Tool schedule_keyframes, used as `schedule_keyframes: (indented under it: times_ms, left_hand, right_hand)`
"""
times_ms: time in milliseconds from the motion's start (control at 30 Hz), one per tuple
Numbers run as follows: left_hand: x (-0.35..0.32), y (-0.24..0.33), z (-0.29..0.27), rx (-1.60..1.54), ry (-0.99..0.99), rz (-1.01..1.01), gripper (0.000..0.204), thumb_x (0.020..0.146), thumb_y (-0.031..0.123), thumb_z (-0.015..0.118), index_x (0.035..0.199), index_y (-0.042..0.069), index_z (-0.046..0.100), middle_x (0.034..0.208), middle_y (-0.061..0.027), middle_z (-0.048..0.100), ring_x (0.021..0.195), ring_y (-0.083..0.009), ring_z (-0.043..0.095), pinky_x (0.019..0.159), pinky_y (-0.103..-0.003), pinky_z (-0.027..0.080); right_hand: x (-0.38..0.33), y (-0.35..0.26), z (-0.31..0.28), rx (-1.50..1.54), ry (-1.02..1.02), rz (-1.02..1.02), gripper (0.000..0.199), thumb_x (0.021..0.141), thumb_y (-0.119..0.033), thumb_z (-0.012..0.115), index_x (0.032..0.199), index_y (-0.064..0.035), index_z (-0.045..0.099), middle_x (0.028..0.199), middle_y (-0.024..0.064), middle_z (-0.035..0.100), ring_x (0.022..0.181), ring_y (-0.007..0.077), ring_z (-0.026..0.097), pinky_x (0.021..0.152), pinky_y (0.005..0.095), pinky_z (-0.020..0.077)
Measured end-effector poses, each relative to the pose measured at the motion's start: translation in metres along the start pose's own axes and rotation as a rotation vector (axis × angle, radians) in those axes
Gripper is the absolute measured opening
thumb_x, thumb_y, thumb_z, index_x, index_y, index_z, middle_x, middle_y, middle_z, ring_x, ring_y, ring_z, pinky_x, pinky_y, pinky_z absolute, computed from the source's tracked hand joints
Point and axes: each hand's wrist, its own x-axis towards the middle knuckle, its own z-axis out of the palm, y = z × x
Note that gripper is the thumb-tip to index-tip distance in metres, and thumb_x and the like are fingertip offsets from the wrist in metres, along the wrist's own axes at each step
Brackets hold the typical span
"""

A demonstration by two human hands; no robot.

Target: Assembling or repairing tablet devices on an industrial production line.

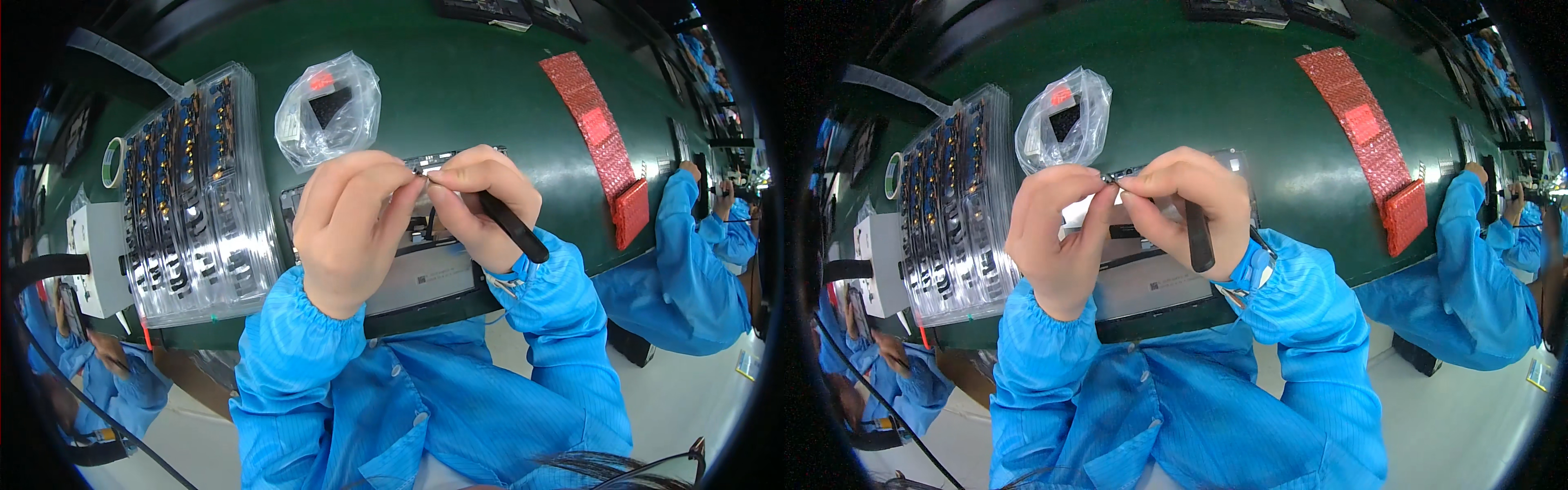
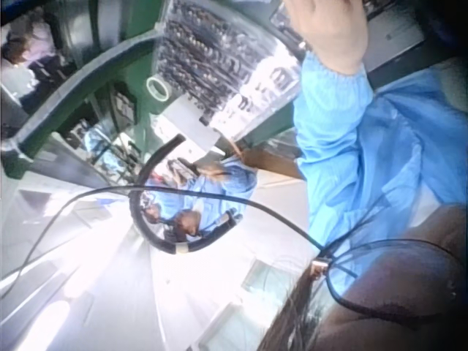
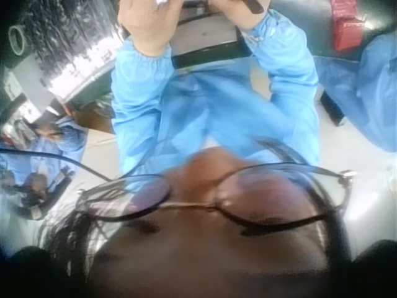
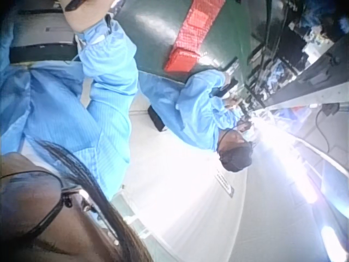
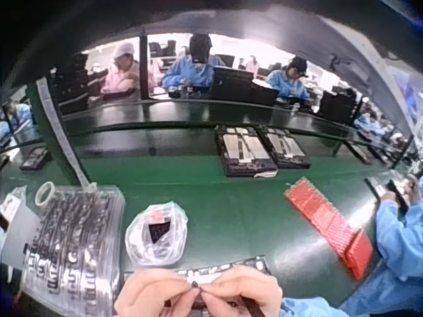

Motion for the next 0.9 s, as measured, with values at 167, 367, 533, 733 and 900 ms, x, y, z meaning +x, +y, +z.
schedule_keyframes:
  times_ms: [167,367,533,733,900]
  left_hand:
    - [0.0,-0.001,0.001,0.003,0.007,-0.034,0.02,0.062,-0.005,0.068,0.079,0.003,0.061,0.08,-0.0086,0.06,0.071,-0.024,0.058,0.061,-0.03,0.046]
    - [0.0,-0.001,0.001,-0.03,0.006,-0.06,0.019,0.063,-0.004,0.067,0.081,0.003,0.062,0.081,-0.0089,0.062,0.072,-0.0242,0.058,0.062,-0.03,0.047]
    - [0.0,-0.002,0.0,-0.036,0.0,-0.067,0.019,0.063,-0.004,0.066,0.08,0.003,0.062,0.08,-0.0089,0.061,0.071,-0.0241,0.058,0.062,-0.03,0.046]
    - [-0.001,0.002,-0.008,0.055,0.021,-0.025,0.02,0.061,-0.004,0.066,0.079,0.004,0.061,0.08,-0.008,0.061,0.069,-0.0243,0.057,0.06,-0.031,0.046]
    - [-0.016,0.038,-0.062,0.137,0.004,-0.027,0.022,0.058,-0.005,0.065,0.078,0.004,0.06,0.081,-0.0089,0.062,0.071,-0.0239,0.06,0.062,-0.03,0.048]
  right_hand:
    - [0.004,0.003,0.0,-0.069,-0.014,-0.065,0.018,0.071,0.01,0.062,0.085,-0.0006,0.061,0.083,0.0085,0.056,0.059,0.0066,0.053,0.048,0.0165,0.0399]
    - [0.006,0.0,0.001,-0.099,-0.002,-0.087,0.019,0.069,0.009,0.063,0.085,-0.0004,0.062,0.082,0.009,0.058,0.059,0.0076,0.053,0.047,0.0176,0.0393]
    - [0.006,0.009,0.002,-0.117,-0.006,-0.188,0.022,0.067,0.01,0.065,0.086,-0.0006,0.062,0.082,0.0098,0.059,0.064,0.0121,0.056,0.05,0.0195,0.0416]
    - [0.003,0.004,0.004,-0.062,-0.025,-0.171,0.019,0.067,0.005,0.067,0.085,-0.0011,0.063,0.078,0.012,0.062,0.07,0.0227,0.06,0.06,0.0295,0.0476]
    - [-0.003,0.002,-0.003,-0.014,-0.027,-0.158,0.013,0.069,0.006,0.061,0.08,-0.0014,0.059,0.077,0.0083,0.058,0.065,0.0137,0.052,0.053,0.0215,0.039]
